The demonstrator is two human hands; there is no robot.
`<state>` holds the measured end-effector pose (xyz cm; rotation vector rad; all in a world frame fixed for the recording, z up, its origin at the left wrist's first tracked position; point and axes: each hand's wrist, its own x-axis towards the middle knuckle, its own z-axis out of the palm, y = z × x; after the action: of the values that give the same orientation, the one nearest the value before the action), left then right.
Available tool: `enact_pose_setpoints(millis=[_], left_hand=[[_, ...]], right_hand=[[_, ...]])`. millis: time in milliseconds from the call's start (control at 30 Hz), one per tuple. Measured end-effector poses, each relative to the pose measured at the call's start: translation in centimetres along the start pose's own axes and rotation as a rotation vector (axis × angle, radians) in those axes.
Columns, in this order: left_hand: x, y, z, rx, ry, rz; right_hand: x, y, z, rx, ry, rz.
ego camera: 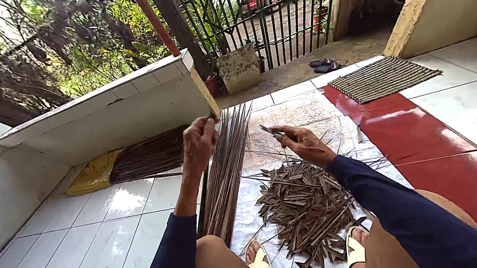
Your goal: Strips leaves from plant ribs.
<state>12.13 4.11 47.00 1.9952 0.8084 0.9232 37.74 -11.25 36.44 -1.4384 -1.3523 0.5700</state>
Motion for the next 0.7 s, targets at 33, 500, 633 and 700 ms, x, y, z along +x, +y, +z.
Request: enact_pose_setpoints(millis=[33, 500, 633, 700], left_hand=[[-0.1, -0.4, 1.2, 0.012, -0.082, -0.013], [-1.2, -1.7, 7.5, -0.102, -0.488, -0.118], [-1.4, -1.7, 7.8, -0.148, -0.542, -0.139], [-1.5, -1.8, 7.8, -0.197, -0.565, -0.163]], right_hand=[[0.0, -0.6, 0.2, 0.023, 0.038, -0.024], [0.0, -1.2, 2.1, 0.014, 0.123, -0.032], [-0.1, -0.8, 2.4, -0.064, 0.164, -0.055], [-0.3, -0.8, 2.5, -0.105, 0.191, -0.053]])
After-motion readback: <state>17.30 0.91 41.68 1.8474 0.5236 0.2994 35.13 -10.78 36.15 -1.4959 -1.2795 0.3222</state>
